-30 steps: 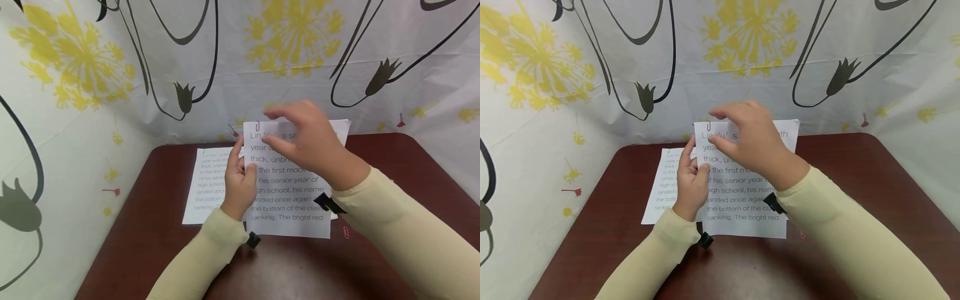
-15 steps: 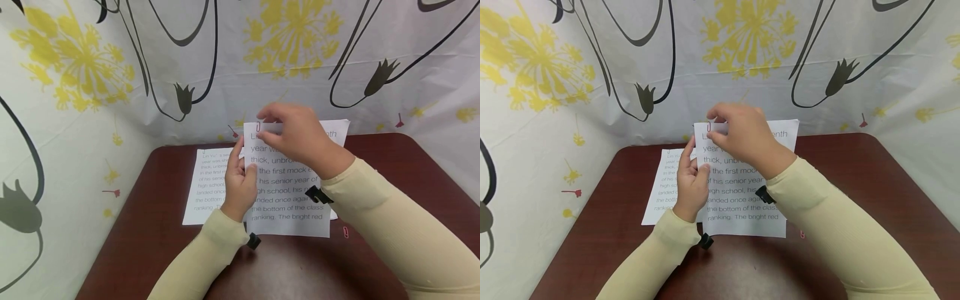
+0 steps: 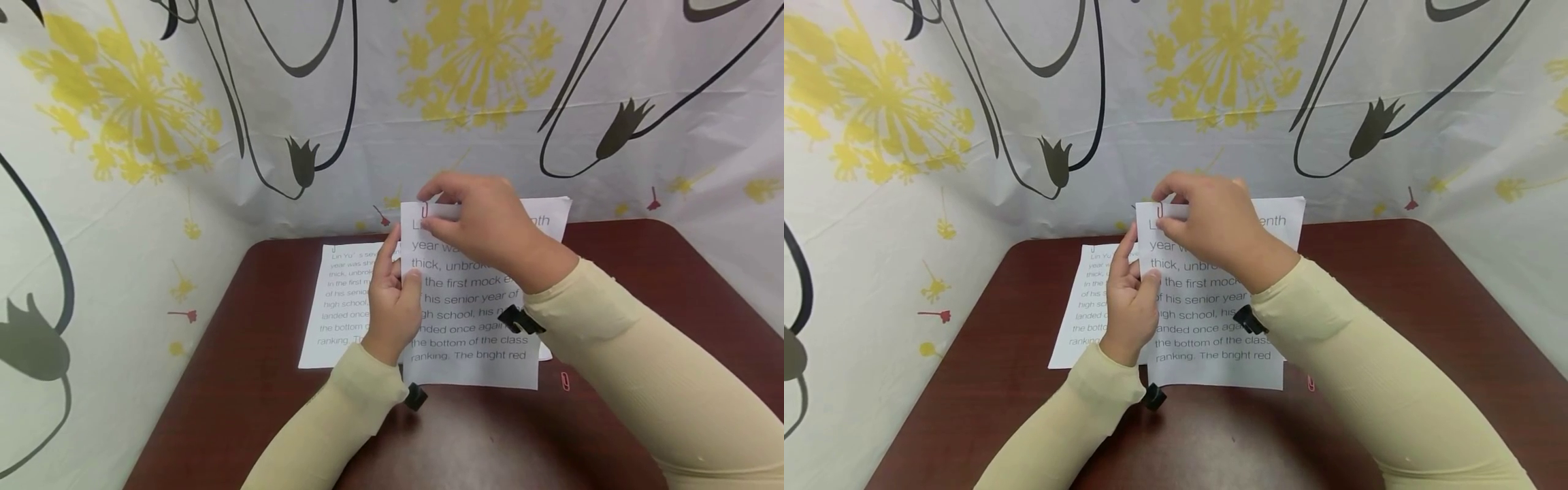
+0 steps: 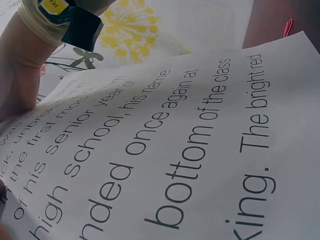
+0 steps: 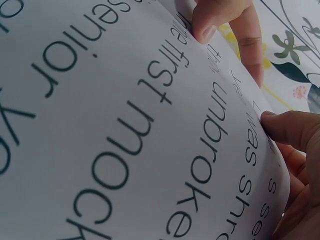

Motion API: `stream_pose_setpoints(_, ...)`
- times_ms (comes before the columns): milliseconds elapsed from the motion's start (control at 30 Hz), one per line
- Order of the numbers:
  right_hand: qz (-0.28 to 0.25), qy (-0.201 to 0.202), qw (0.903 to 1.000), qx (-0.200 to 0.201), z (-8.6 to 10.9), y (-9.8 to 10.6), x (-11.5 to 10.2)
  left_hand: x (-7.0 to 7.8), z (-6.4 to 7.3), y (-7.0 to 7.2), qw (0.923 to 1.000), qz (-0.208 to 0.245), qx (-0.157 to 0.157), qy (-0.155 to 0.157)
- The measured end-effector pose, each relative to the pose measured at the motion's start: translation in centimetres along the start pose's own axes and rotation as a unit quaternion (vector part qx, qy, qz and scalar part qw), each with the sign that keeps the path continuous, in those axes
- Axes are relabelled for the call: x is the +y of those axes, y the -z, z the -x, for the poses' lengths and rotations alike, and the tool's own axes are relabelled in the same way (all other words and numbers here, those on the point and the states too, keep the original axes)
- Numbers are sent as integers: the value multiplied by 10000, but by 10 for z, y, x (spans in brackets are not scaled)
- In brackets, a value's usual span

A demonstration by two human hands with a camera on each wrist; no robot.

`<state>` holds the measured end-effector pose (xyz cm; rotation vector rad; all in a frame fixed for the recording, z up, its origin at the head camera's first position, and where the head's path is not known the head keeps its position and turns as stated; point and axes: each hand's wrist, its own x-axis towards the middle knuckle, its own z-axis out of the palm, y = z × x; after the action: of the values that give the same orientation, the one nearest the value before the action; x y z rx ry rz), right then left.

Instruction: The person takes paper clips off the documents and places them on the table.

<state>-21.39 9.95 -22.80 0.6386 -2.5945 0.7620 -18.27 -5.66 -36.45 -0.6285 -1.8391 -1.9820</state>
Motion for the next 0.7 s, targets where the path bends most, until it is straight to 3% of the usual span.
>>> stream_pose_setpoints(467, -232, -189, 9995, 91, -1, -1, -2, 0, 1, -1, 10000, 44, -70, 27)
stream_pose_setpoints(700, -724, -375, 9966, 118, -1, -1, -3, -1, 1, -1, 10000, 39, -89, 20)
